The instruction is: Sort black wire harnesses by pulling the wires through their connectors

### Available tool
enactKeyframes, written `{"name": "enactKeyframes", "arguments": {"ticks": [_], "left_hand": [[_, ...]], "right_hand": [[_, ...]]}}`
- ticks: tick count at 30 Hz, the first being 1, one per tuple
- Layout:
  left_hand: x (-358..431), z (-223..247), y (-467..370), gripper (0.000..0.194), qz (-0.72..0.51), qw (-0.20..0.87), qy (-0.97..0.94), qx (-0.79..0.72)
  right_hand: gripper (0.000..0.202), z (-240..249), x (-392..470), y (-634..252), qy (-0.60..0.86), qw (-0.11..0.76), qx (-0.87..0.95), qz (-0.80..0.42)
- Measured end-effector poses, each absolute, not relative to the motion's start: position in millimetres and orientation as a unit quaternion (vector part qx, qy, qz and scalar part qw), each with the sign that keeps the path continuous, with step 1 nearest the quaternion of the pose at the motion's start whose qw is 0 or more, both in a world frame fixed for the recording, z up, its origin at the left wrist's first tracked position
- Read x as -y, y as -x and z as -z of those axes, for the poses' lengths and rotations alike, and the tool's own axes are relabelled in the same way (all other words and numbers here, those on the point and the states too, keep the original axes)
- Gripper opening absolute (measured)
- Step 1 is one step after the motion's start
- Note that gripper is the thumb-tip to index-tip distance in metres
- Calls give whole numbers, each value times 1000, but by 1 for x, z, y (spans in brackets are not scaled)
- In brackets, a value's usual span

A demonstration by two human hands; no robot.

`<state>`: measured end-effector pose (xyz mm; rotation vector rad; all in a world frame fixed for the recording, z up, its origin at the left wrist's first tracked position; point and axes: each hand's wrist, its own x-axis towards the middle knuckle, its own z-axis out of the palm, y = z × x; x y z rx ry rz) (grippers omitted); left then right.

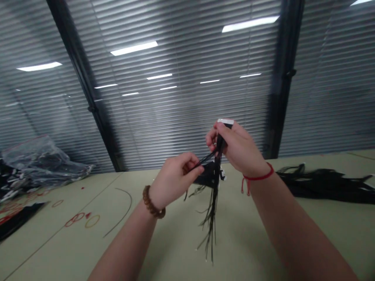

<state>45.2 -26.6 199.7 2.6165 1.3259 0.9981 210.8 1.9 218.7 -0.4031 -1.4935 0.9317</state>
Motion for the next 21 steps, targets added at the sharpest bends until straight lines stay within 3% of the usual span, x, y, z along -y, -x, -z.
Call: {"name": "enactKeyframes", "arguments": {"ticks": [8,11,16,21], "left_hand": [[36,-216,-11,6,-565,209,-718,-350],[35,-220,1,7,-530,239,-721,-377],[33,-211,-2,13,-392,164,-811,-403],[34,-204,-15,12,-397,119,-826,-382]], "right_hand": [[32,-218,5,-218,134,462,734,-480],[28,-217,3,-220,134,432,757,-471],[19,-215,1,-210,143,441,762,-452],[22,-213,8,-197,140,404,772,-470]]}}
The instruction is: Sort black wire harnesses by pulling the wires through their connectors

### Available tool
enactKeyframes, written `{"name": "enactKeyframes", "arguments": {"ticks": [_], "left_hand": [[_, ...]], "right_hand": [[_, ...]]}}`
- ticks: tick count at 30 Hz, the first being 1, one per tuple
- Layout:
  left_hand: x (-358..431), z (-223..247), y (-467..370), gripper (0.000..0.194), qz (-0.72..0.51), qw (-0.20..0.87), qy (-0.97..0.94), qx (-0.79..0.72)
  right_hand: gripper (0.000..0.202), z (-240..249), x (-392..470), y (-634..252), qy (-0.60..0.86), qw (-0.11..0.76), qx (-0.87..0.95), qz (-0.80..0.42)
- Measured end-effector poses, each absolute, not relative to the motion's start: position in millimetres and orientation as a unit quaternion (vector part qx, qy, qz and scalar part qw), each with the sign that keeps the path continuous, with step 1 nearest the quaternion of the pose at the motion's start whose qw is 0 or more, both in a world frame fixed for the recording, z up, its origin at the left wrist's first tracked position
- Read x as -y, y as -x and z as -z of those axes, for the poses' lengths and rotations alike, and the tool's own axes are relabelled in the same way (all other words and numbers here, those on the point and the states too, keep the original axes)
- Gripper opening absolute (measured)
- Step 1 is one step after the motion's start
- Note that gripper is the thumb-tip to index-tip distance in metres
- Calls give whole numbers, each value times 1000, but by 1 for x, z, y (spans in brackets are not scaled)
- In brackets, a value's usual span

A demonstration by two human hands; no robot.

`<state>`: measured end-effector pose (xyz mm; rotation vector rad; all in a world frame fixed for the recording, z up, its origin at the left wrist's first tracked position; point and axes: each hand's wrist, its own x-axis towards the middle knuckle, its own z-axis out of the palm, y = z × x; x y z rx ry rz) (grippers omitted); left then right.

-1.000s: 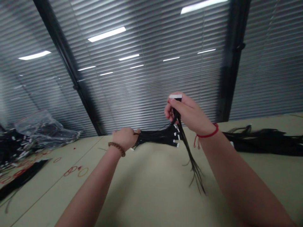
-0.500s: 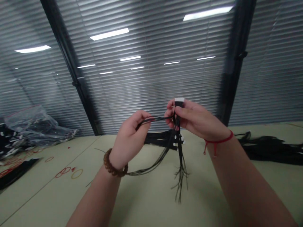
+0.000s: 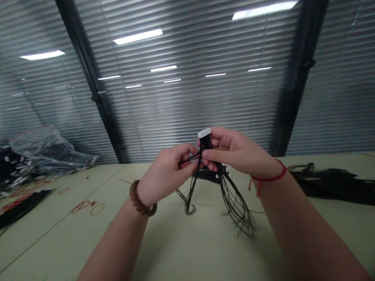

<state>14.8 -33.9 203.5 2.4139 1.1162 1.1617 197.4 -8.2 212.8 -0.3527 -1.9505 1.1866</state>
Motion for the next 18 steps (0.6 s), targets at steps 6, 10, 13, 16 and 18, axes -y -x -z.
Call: {"name": "enactKeyframes", "arguments": {"ticks": [6,10,13,16,18], "left_hand": [[34,-206,-14,36,-395,283,-810,-328],[30,-204,-11,50,-457,331,-788,-247],[29,-202,-12,44,-515,315,-762,-233],[31,-202,-13,34,-542,394,-709,-218],[33,-205,-13,28,-525,478,-673,-207]], "right_hand": [[21,-212,12,-200,116,395,772,-485],[16,-213,13,-207,96,411,766,-484],[13,-214,12,-208,105,427,763,-474],[11,-215,10,-208,133,442,759,-459],[11,-215,8,-208,156,447,760,-446]]}}
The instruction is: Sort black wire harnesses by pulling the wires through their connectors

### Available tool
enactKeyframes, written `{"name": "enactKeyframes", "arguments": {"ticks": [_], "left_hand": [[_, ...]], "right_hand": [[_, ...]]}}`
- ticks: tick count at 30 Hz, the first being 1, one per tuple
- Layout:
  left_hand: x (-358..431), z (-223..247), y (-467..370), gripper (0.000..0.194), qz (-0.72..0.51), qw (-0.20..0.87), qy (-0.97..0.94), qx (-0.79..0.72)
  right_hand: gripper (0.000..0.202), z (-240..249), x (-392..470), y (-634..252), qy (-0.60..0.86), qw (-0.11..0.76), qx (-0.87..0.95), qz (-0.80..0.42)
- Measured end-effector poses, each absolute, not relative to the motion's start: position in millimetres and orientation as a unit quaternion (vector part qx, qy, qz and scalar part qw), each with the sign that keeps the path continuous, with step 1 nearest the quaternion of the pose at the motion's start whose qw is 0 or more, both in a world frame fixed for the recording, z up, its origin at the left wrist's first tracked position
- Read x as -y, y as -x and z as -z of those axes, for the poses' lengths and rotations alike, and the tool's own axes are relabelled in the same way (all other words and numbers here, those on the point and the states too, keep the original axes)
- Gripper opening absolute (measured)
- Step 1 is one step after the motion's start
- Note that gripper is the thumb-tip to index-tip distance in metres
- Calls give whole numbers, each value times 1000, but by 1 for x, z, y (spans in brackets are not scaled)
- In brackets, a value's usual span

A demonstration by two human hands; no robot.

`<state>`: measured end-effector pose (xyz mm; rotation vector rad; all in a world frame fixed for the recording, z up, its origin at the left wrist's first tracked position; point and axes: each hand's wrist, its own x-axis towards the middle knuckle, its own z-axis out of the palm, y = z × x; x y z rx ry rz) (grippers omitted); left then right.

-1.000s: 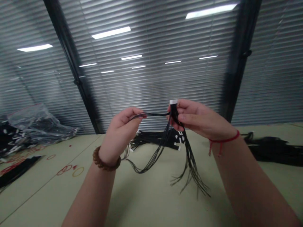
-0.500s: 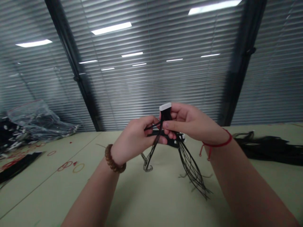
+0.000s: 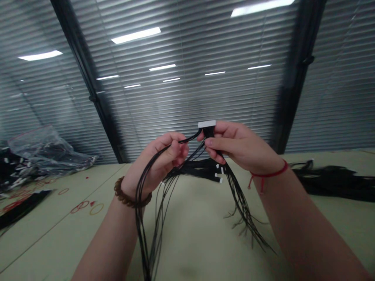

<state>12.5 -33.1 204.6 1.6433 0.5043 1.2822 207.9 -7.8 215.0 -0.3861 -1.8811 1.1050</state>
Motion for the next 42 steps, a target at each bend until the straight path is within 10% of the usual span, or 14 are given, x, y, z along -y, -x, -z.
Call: {"name": "enactKeyframes", "arguments": {"ticks": [14,25,42], "left_hand": [[33,-207,-18,17,-493,534,-649,-226],[55,-209,-24,22,-528,-88,-787,-305],[58,-201,-31,9,-525,-199,-739,-372]], "right_hand": [[11,-212,10,-201,150,435,763,-454],[10,-212,11,-203,98,399,761,-502],[10,-211,24,-189,254,476,802,-257]]}}
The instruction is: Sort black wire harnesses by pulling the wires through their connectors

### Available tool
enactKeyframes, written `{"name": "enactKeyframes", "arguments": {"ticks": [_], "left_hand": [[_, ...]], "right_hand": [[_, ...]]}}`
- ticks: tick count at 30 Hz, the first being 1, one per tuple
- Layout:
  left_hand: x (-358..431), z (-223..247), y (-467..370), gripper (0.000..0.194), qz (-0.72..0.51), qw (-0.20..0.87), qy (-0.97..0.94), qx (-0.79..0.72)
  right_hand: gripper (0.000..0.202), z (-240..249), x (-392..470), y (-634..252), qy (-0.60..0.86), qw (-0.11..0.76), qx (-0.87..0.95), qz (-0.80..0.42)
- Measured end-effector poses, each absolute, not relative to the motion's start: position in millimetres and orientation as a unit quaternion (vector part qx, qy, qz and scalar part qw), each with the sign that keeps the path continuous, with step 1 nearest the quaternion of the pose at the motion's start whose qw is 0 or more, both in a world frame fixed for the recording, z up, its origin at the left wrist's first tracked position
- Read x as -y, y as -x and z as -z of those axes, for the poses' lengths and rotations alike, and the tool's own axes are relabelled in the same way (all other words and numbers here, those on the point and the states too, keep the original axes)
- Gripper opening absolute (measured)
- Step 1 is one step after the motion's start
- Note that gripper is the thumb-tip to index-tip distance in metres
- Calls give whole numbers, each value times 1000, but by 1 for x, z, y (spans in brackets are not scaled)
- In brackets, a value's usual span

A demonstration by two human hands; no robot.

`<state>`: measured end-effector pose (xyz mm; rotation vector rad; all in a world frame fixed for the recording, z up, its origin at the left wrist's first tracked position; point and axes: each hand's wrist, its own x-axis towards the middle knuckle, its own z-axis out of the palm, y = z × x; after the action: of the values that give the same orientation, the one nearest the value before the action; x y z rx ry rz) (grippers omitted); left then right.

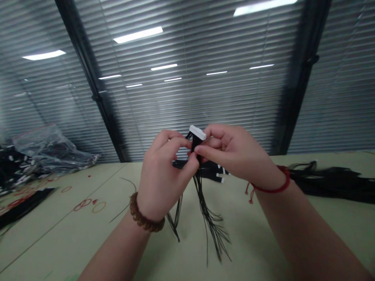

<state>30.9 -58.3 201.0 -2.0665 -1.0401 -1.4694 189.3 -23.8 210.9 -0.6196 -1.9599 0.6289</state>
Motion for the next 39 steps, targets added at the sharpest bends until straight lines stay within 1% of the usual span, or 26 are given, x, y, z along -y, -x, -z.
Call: {"name": "enactKeyframes", "arguments": {"ticks": [3,6,15,21,24,27,31,33,37,39], "left_hand": [[58,-199,-33,7,530,216,727,379],[57,-199,-33,9,519,226,732,379],[55,-208,-19,11,431,230,807,331],[49,-208,-19,12,435,199,822,309],[45,-207,-17,12,445,229,806,316],[43,-204,-16,11,442,268,793,323],[44,-203,-19,6,418,318,766,370],[45,-202,-20,8,415,282,775,384],[45,-199,-21,9,438,131,799,391],[43,-197,-21,8,456,70,801,381]], "right_hand": [[9,-211,27,-186,275,473,810,-212],[10,-211,29,-186,282,468,814,-197],[11,-213,18,-195,233,445,819,-277],[8,-208,6,-192,220,433,825,-289],[14,-209,5,-194,221,422,822,-312],[18,-209,6,-196,221,392,818,-358],[18,-208,7,-195,215,368,812,-400],[16,-208,7,-193,219,372,806,-406],[13,-209,5,-191,227,405,785,-409],[14,-209,5,-190,227,405,779,-421]]}}
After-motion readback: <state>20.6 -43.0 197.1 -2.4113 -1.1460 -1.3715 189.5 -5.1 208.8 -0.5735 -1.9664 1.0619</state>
